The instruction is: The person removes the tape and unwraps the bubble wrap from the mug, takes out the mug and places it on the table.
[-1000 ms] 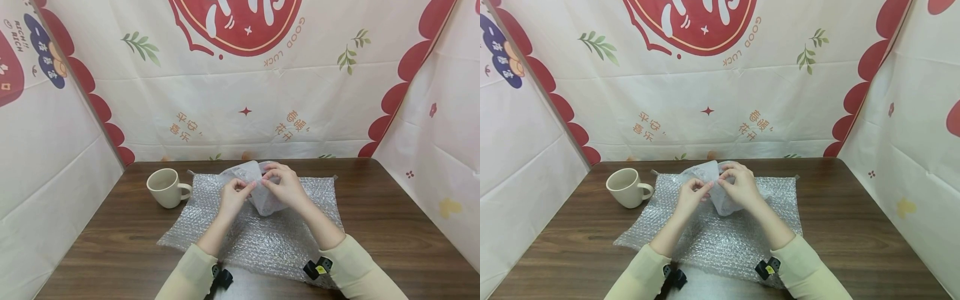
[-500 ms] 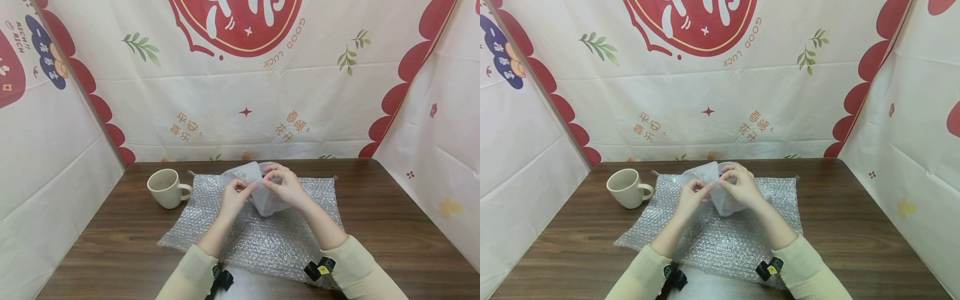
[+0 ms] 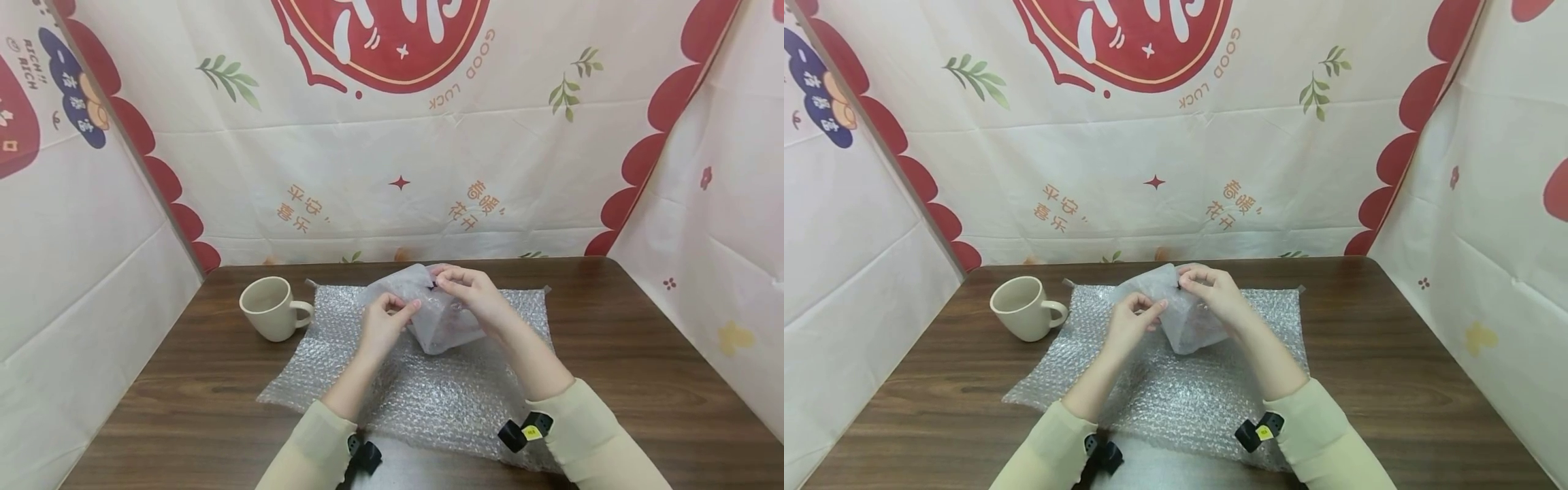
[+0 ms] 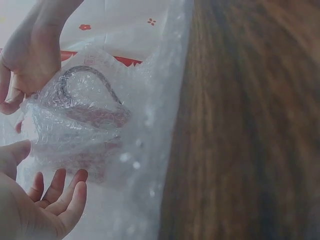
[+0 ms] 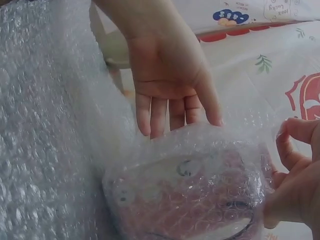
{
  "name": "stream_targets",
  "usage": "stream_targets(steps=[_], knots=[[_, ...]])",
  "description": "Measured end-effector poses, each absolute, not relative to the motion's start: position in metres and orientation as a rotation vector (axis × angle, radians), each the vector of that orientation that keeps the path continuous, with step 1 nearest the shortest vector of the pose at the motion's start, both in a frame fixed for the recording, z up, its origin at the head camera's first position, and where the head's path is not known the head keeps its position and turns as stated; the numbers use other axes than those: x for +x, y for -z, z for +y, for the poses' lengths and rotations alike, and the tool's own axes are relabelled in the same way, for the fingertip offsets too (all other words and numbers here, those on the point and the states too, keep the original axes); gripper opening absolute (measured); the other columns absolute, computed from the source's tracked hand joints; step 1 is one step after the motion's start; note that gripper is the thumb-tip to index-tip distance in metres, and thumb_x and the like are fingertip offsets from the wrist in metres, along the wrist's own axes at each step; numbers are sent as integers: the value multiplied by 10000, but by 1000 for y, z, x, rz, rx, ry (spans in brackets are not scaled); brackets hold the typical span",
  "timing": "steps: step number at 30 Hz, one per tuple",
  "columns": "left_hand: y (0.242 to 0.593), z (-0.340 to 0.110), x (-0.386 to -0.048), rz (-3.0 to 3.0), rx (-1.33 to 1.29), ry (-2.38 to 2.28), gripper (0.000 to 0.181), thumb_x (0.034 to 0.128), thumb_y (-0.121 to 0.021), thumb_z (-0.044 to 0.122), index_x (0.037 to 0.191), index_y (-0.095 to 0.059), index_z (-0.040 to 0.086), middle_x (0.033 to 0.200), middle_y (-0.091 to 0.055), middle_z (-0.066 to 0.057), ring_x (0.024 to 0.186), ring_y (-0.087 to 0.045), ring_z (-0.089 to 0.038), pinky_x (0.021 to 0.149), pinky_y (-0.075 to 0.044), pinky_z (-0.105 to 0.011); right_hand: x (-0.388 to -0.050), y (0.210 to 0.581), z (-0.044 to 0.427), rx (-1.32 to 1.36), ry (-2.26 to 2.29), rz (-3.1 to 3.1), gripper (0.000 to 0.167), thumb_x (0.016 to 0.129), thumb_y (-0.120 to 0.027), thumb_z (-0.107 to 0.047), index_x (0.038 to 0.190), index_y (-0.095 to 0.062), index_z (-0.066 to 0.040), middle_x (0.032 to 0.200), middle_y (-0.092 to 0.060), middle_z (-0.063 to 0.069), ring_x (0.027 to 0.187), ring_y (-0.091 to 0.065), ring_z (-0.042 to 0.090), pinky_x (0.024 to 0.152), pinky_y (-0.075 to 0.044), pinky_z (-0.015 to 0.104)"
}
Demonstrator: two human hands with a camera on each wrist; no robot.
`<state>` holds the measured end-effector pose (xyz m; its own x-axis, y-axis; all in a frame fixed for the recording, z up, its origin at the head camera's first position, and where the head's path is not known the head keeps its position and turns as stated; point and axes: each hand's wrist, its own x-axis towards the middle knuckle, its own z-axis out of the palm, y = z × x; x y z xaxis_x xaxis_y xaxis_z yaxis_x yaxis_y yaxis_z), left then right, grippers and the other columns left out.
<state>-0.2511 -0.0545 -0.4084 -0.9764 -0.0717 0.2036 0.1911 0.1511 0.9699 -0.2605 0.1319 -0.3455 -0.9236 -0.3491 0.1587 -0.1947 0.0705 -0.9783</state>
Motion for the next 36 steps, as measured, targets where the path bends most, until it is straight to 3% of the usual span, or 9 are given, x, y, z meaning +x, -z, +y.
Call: stream_targets(steps=[6, 11, 18, 21, 24, 28, 36], knots=[[409, -54, -251, -2215, -130, 1939, 279, 842, -752, 241, 846, -595, 10, 708, -640, -61, 755, -641, -433, 566, -527, -276, -258, 350, 129, -554, 2046, 2287, 194, 938, -613, -155, 1042, -542, -7, 1276, -514, 156, 1252, -423, 303, 1003, -337, 520], [408, -54, -250, -2206, -127, 1957, 279, 843, -752, 241, 843, -591, 14, 710, -639, -64, 756, -645, -421, 554, -509, -239, -257, 352, 126, -570, 2123, 2332, 371, 919, -619, -80, 1256, -483, -12, 1237, -520, 173, 1210, -462, 349, 945, -417, 468], [411, -54, -251, -2208, -118, 1961, 286, 844, -750, 247, 840, -585, 13, 711, -639, -50, 741, -659, -386, 623, -556, -386, -256, 355, 128, -612, 2176, 2356, 501, 913, -583, 3, 1381, -411, -48, 1338, -434, 204, 1292, -376, 325, 1037, -337, 513], [412, -54, -251, -2210, -116, 1959, 292, 841, -752, 249, 846, -588, 7, 722, -640, -56, 739, -658, -391, 622, -557, -376, -256, 356, 129, -611, 2253, 2319, 559, 910, -556, 48, 1423, -354, -44, 1337, -414, 185, 1303, -361, 333, 1048, -327, 506], [412, -54, -251, -2215, -113, 1956, 299, 840, -753, 253, 856, -592, 2, 745, -642, -66, 736, -661, -380, 614, -553, -344, -256, 356, 130, -603, 2309, 2305, 590, 912, -542, 69, 1444, -310, -37, 1332, -403, 158, 1313, -342, 354, 1077, -283, 497], [412, -55, -252, -2218, -115, 1951, 309, 840, -752, 262, 859, -596, -3, 764, -645, -81, 726, -667, -355, 644, -559, -403, -256, 357, 131, -614, 2328, 2328, 596, 894, -561, 89, 1428, -311, 1, 1343, -399, 182, 1312, -336, 365, 1115, -215, 468], [411, -57, -253, -2227, -110, 1939, 298, 842, -749, 256, 858, -603, -3, 771, -638, -69, 698, -675, -294, 644, -559, -409, -253, 363, 130, -725, 2036, 2726, 579, 840, -718, -24, 1351, -446, -23, 1351, -454, 160, 1295, -366, 345, 1073, -248, 547]])
